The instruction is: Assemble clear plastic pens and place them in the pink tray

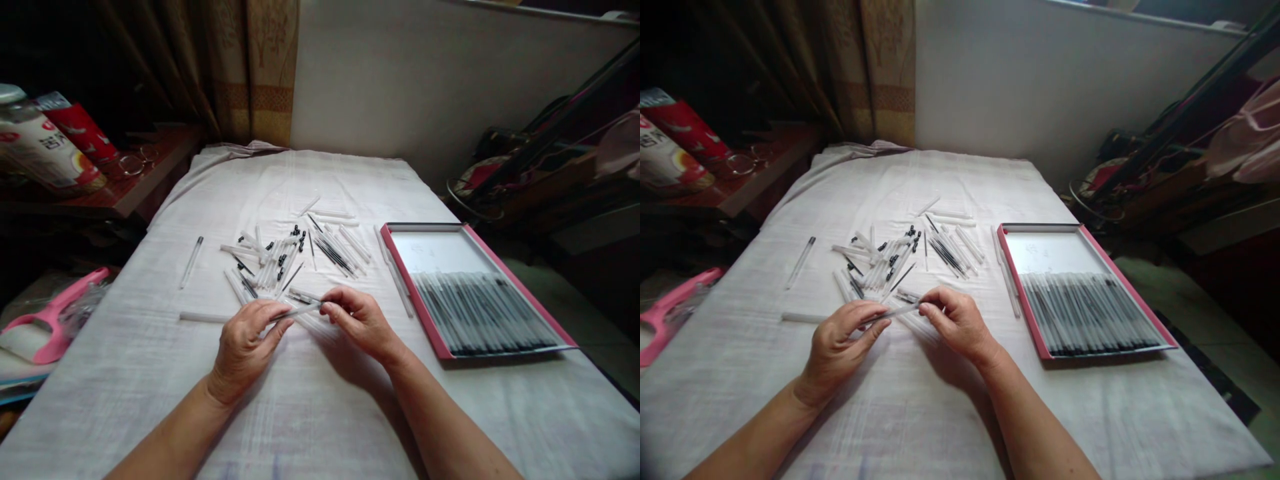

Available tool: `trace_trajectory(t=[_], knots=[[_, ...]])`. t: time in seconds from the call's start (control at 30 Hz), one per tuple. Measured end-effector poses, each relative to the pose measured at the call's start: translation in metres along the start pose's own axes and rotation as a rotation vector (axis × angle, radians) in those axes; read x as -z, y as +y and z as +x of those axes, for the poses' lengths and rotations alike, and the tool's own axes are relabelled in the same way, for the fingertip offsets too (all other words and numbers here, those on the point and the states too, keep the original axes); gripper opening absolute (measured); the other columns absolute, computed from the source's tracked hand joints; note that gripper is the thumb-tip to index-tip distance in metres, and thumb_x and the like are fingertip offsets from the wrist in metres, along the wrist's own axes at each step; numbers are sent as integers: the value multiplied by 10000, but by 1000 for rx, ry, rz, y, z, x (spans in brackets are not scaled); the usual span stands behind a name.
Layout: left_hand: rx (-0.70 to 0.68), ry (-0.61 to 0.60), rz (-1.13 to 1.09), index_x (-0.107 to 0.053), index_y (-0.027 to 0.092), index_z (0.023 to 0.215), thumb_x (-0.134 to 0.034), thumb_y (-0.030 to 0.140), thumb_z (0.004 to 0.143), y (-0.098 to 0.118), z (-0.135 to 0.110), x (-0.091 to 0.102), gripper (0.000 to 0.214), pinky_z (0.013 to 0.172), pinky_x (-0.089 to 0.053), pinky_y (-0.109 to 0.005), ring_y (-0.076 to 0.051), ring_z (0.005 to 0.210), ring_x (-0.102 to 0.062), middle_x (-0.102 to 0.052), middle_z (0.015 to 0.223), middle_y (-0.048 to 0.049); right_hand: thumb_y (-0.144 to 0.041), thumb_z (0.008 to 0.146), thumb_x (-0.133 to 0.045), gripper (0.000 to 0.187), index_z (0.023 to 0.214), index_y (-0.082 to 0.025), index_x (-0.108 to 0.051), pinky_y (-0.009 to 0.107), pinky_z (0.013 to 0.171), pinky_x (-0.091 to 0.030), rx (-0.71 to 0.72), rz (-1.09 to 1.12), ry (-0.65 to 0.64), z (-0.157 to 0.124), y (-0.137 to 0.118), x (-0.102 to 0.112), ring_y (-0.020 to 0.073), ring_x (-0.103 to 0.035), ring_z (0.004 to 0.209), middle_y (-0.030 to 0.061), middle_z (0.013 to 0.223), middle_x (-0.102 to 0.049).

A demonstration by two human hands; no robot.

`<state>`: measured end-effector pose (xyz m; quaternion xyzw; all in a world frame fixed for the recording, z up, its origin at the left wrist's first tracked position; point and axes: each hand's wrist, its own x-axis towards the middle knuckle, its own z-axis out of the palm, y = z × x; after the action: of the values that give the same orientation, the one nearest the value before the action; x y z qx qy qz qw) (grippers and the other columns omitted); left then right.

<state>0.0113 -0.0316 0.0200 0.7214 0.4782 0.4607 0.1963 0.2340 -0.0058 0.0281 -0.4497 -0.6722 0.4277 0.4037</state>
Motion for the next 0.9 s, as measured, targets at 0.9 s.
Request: trace_trajectory(t=[0.9], knots=[[757, 137, -876, -565, 169, 848, -713, 610, 707, -6, 15, 2, 487, 330, -224, -106, -2, 328, -322, -431, 509, 111, -355, 874, -580, 295, 1143, -269, -665, 293, 734, -474, 157, -1012, -331, 88, -23, -54, 227, -644, 957, 70, 1111, -648]])
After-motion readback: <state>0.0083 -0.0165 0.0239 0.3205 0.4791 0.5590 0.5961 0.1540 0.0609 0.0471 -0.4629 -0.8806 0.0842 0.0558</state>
